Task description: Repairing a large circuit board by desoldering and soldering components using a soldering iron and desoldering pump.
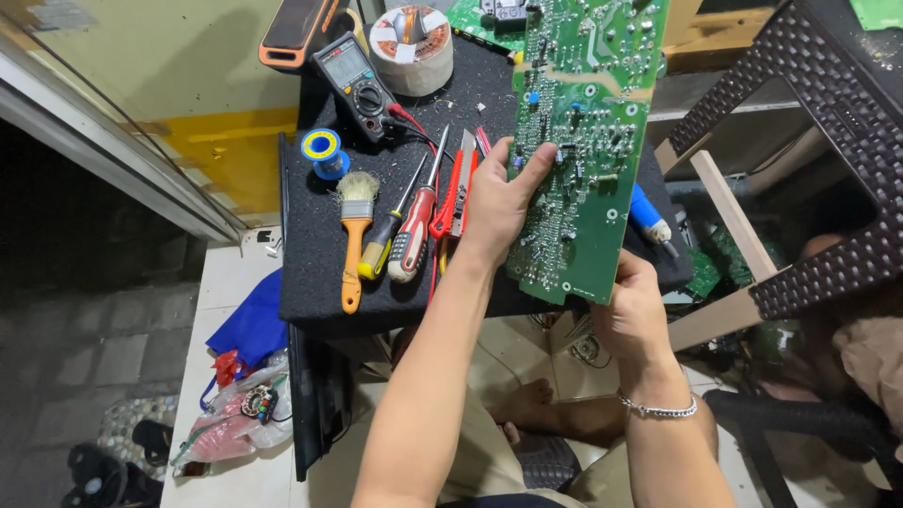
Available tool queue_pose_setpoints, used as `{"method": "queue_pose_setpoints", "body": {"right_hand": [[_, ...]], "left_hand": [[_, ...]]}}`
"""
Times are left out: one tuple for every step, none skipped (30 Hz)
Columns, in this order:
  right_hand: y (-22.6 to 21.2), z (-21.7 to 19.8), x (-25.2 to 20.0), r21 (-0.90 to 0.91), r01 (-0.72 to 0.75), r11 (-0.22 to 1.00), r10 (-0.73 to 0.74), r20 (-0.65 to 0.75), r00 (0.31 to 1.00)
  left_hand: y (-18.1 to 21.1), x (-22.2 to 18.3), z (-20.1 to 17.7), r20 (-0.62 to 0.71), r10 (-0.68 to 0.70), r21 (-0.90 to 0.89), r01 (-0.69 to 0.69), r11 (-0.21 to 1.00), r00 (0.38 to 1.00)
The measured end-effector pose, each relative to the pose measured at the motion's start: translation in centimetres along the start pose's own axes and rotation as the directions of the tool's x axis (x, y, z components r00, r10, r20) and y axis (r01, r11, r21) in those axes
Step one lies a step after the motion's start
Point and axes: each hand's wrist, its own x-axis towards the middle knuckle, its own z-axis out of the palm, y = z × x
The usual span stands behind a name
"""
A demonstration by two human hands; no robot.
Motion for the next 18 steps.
{"method": "queue_pose_setpoints", "body": {"right_hand": [[0.05,-0.02,-0.08,0.007,0.0,1.0,0.0,-0.007,1.0],[0.1,-0.04,-0.15,0.013,0.0,1.0,0.0,-0.015,1.0],[0.07,-0.02,-0.12,0.013,0.0,1.0,0.0,-0.014,1.0],[0.03,0.0,-0.07,-0.008,0.006,1.0,-0.006,-0.007,1.0],[0.01,0.04,0.01,-0.029,0.013,0.999,-0.013,0.002,1.0],[0.04,0.02,-0.05,-0.03,0.014,0.999,-0.013,0.003,1.0],[0.07,-0.03,-0.11,-0.031,0.012,0.999,-0.012,0.004,1.0],[0.09,-0.08,-0.18,-0.032,0.011,0.999,-0.01,0.004,1.0],[0.01,0.05,-0.24,-0.032,0.011,0.999,-0.011,0.005,1.0],[-0.07,0.19,-0.29,-0.037,0.009,0.999,-0.009,-0.001,1.0],[-0.15,0.29,-0.4,-0.041,0.005,0.999,-0.005,-0.007,1.0],[-0.22,0.29,-0.43,-0.042,0.004,0.999,-0.004,-0.007,1.0],[-0.28,0.32,-0.41,-0.023,0.003,1.0,-0.003,-0.004,1.0],[-0.34,0.35,-0.39,-0.004,0.002,1.0,-0.002,-0.001,1.0],[-0.44,0.29,-0.4,-0.004,0.001,1.0,-0.001,-0.002,1.0],[-0.54,0.21,-0.41,-0.031,-0.017,0.999,0.017,0.009,1.0],[-0.64,0.15,-0.36,-0.058,-0.033,0.998,0.034,0.021,0.999],[-0.51,0.02,-0.31,-0.057,-0.033,0.998,0.034,0.02,0.999]], "left_hand": [[-0.03,0.05,-0.03,0.005,0.004,0.007,-0.004,1.0,1.0],[-0.06,0.1,-0.07,0.01,0.008,0.015,-0.008,1.0,1.0],[0.06,0.01,0.0,0.01,0.008,0.014,-0.008,1.0,1.0],[0.18,-0.08,0.07,0.01,0.007,0.021,-0.007,1.0,1.0],[0.31,-0.13,0.12,0.01,0.007,0.027,-0.007,1.0,1.0],[0.32,-0.13,0.08,0.01,0.008,0.027,-0.008,1.0,1.0],[0.33,-0.13,0.07,0.011,0.009,0.024,-0.009,1.0,1.0],[0.33,-0.13,0.06,0.012,0.011,0.021,-0.011,1.0,1.0],[0.33,-0.1,0.04,0.012,0.011,0.021,-0.011,1.0,1.0],[0.33,-0.06,0.01,0.012,0.013,0.017,-0.013,1.0,1.0],[0.28,-0.07,0.0,0.012,0.013,0.012,-0.013,1.0,1.0],[0.28,-0.11,0.03,0.011,0.012,0.012,-0.012,1.0,1.0],[0.32,-0.09,0.07,0.013,0.013,0.008,-0.013,1.0,1.0],[0.35,-0.07,0.11,0.016,0.014,0.003,-0.015,1.0,1.0],[0.23,-0.05,0.07,0.016,0.013,0.003,-0.013,1.0,1.0],[0.12,-0.03,0.04,0.015,0.014,0.0,-0.014,1.0,1.0],[0.02,0.05,0.03,0.015,0.016,-0.003,-0.016,1.0,1.0],[0.04,0.06,0.02,0.015,0.016,-0.003,-0.016,1.0,1.0]]}}
